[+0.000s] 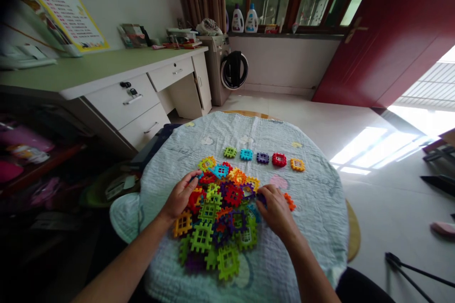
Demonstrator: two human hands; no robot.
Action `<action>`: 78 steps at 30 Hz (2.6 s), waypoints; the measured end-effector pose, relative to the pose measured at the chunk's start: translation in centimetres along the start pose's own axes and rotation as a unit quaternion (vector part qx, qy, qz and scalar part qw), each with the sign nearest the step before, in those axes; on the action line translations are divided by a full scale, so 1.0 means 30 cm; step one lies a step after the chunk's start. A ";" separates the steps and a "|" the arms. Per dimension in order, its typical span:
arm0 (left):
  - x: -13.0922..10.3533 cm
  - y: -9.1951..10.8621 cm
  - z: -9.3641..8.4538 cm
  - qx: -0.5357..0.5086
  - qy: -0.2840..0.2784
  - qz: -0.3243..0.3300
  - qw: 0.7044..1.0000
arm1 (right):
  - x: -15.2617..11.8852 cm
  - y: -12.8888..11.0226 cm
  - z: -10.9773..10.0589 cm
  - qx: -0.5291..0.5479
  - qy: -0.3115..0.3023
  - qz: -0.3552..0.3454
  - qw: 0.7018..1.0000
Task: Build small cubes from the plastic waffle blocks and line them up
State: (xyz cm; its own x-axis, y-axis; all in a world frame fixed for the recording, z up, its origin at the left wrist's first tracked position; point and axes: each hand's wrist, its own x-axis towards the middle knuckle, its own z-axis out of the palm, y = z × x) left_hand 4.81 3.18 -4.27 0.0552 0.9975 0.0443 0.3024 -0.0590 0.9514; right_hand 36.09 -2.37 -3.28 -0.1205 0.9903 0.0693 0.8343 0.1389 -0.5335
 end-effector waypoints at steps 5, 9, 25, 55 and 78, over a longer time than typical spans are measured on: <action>-0.004 -0.017 -0.080 -0.042 -0.010 -0.017 0.999 | -0.004 -0.041 0.014 0.026 0.018 -0.022 0.999; 0.019 -0.017 -0.118 0.048 0.021 0.004 0.999 | -0.006 -0.057 0.030 0.044 0.003 -0.038 0.998; 0.278 -0.036 -0.005 0.240 -0.105 0.048 0.964 | 0.003 -0.045 -0.004 0.042 -0.028 -0.016 0.999; 0.259 -0.158 -0.067 0.309 0.064 0.153 0.937 | -0.032 0.158 -0.136 0.002 0.052 0.172 0.984; 0.262 -0.159 -0.062 0.308 0.083 0.160 0.934 | -0.016 0.207 -0.077 -0.049 0.022 0.172 0.984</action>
State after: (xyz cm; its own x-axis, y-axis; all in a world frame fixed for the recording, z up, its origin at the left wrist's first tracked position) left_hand 2.01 11.37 -7.90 0.1035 0.9140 0.3922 0.7884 -0.3158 0.5280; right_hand 42.57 -1.97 -4.67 0.1991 0.9779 -0.0631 0.8700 -0.2060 -0.4479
